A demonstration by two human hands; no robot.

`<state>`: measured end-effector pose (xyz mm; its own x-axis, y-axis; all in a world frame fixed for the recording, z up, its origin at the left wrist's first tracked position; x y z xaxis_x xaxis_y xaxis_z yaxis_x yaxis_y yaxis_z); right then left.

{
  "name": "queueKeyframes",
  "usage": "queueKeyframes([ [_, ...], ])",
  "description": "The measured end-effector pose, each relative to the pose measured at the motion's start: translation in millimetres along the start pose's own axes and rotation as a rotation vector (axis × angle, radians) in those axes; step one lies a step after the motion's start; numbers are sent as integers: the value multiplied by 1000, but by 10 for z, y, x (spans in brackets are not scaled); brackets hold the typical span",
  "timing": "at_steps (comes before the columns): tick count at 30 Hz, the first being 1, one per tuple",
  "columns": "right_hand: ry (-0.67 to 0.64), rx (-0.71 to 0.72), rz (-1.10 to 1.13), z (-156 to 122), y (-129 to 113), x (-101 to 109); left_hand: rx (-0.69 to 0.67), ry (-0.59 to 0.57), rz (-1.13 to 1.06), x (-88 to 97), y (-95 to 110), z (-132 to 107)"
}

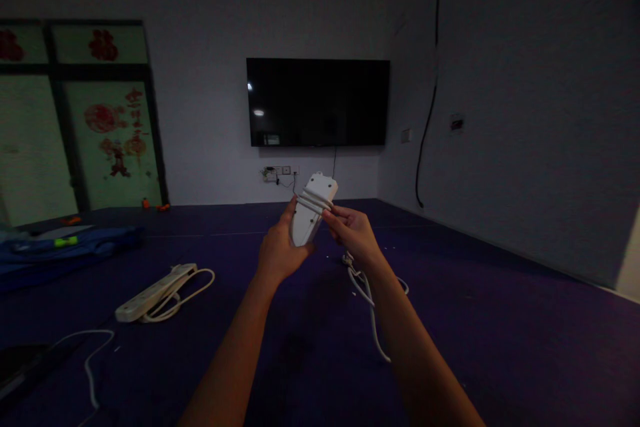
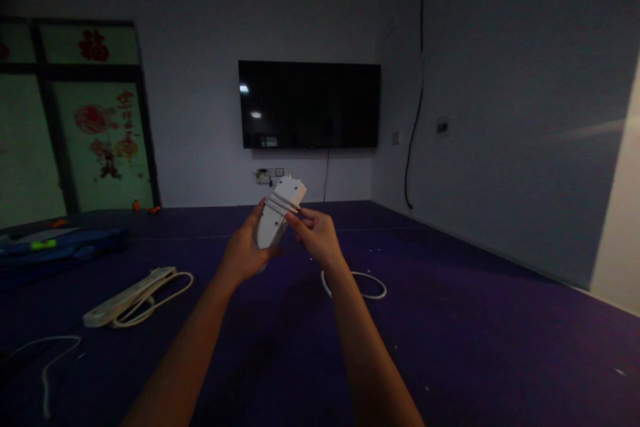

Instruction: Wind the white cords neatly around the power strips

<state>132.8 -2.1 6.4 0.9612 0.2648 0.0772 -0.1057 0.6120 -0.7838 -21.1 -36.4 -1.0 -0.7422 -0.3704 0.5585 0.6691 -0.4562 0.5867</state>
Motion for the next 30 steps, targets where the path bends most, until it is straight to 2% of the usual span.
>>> queueKeyframes([
  [3, -78, -18, 66, -19, -19, 19, -17, -37, -254, 39, -43, 31],
  [5, -85, -35, 97, -30, -33, 26, -30, -72, -436, 62, -27, 26],
  [10, 37, -52, 121, -22, -48, 30, 56, -175, -685, 91, 63, -30],
  [13, 128, -13, 123, -2, -30, 23, 106, -216, -752, 86, 100, -48],
  [17, 269, 128, 95, 19, 33, 30, 112, -273, -806, 58, 151, -58],
  [22, 348, 187, 44, 31, 122, 61, 160, -333, -844, -2, 159, -78],
  [25, 334, 145, 59, 35, 137, 69, 160, -347, -835, -17, 136, -78],
  [30, 209, 66, 103, 49, 130, 48, 99, -389, -820, 10, 133, -78],
])
Point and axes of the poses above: each hand's wrist, its own z-axis towards the middle knuckle, its own x-axis out of the back of the hand, y = z × x, the point moved 1 cm from there along z, towards the middle knuckle, and after that the axes turned 6 degrees about -y, right-handed, at the moved point
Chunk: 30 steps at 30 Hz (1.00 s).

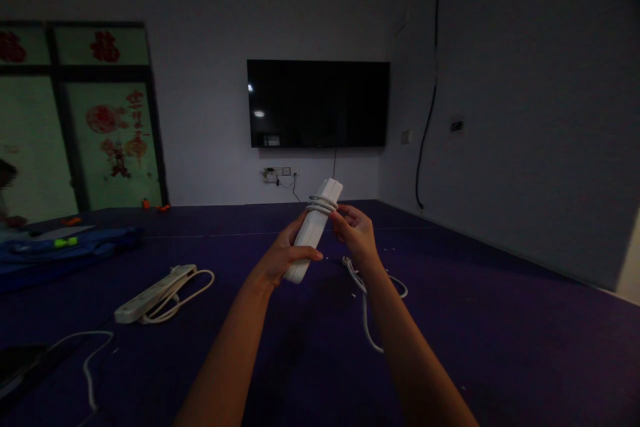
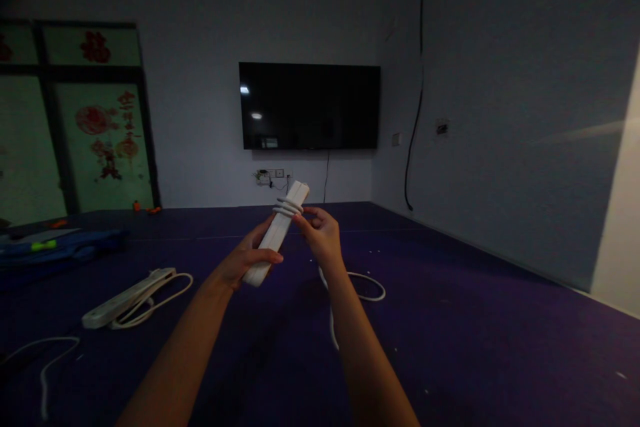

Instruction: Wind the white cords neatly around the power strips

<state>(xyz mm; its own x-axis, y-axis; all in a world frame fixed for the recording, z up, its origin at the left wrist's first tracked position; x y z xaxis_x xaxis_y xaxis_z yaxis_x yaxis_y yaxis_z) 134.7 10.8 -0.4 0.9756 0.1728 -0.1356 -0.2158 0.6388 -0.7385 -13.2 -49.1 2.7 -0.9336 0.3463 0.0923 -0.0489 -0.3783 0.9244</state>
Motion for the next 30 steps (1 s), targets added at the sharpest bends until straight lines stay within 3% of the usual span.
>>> queueKeyframes([
  [6, -184, -14, 53, 15, 85, 3, 45, -151, -137, -39, -41, -4],
  [15, -252, -46, 145, -28, 74, 79, 115, -449, -544, -71, -222, 37],
  [22, -210, -54, 93, -25, 59, 61, 186, -441, -615, -96, -247, 47],
  [30, -149, -10, -39, -31, 59, 2, 152, -387, -588, -25, -309, 61],
])
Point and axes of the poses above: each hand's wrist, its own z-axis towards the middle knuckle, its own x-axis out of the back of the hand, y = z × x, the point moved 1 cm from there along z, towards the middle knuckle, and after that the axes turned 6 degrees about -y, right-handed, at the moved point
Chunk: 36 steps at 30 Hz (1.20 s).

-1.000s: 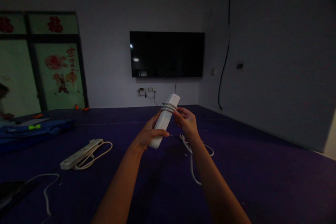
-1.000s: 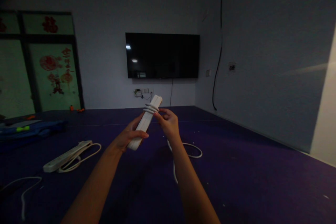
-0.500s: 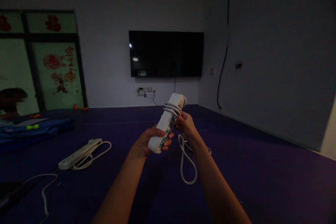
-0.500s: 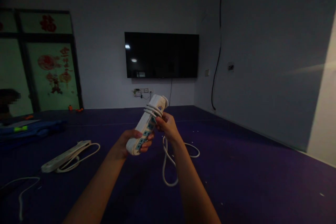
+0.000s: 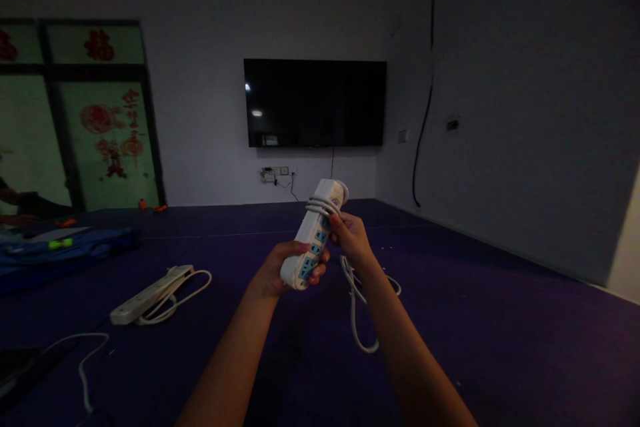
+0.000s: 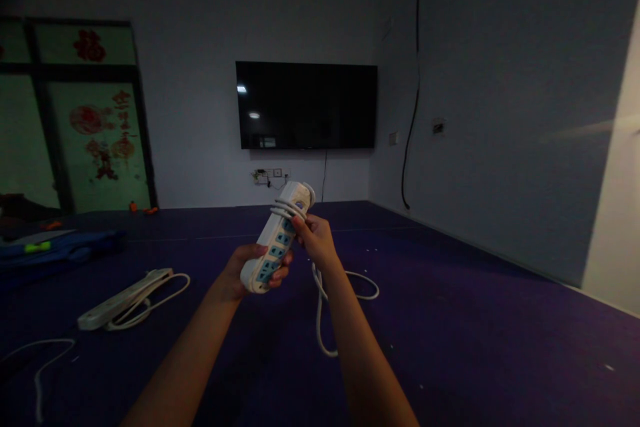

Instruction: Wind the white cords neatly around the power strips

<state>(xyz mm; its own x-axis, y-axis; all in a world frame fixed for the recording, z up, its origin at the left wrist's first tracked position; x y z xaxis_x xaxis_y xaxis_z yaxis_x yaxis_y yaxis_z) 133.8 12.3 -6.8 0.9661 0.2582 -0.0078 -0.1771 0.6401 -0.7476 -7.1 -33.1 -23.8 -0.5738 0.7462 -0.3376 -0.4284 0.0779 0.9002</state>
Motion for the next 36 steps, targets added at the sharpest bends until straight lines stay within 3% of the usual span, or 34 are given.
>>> queueKeyframes([
  [7, 94, 54, -114, 16, 52, -19, -89, 226, 331, 97, 137, -63],
  [13, 199, 59, -219, 19, 80, -37, -241, 473, 902, 35, 226, -64],
  [16, 206, 47, -238, 14, 77, -76, -275, 600, 1316, -32, 160, -15],
  [19, 217, 47, -255, 3, 56, -138, -255, 738, 1559, -73, 47, 52],
  [22, 217, 25, -260, -9, 31, -200, -250, 887, 1643, -80, -31, 90],
  [25, 188, 4, -262, -15, 5, -237, -248, 949, 1677, -74, -28, 87],
  [36, -86, -108, -151, -12, -69, -133, -287, 787, 1401, 55, 100, 32],
])
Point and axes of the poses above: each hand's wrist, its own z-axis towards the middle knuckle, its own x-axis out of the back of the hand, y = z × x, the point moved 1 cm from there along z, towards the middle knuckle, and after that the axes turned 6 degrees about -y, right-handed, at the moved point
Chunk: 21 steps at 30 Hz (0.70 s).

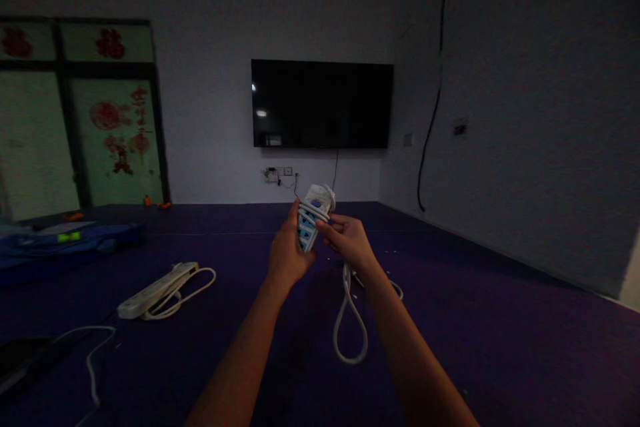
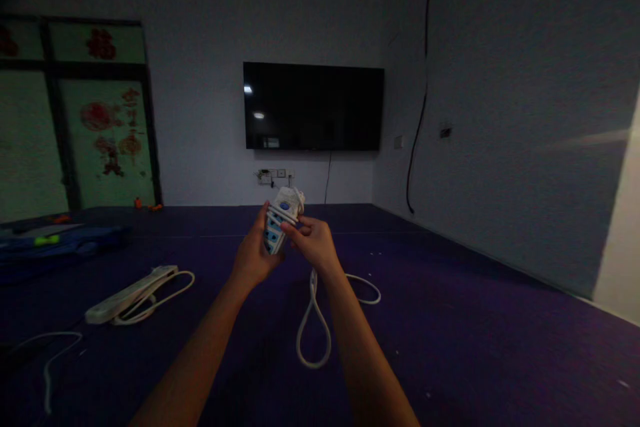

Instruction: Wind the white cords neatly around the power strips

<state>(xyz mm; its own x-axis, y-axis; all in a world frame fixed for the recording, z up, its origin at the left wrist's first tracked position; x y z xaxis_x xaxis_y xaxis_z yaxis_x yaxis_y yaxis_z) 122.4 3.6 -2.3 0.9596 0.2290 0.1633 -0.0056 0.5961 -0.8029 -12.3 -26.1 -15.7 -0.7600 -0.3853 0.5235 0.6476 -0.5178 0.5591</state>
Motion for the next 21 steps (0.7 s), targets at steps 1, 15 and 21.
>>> queueKeyframes([
  [1, -22, -7, -9, -5, -4, 4, 17, -11, -17, 11, -11, 3],
  [15, -6, -57, -223, 69, 211, -47, 295, 17, -152, 48, -218, 90],
  [21, 197, 86, -401, 61, 158, -8, 299, -11, -337, -4, -205, 89],
])
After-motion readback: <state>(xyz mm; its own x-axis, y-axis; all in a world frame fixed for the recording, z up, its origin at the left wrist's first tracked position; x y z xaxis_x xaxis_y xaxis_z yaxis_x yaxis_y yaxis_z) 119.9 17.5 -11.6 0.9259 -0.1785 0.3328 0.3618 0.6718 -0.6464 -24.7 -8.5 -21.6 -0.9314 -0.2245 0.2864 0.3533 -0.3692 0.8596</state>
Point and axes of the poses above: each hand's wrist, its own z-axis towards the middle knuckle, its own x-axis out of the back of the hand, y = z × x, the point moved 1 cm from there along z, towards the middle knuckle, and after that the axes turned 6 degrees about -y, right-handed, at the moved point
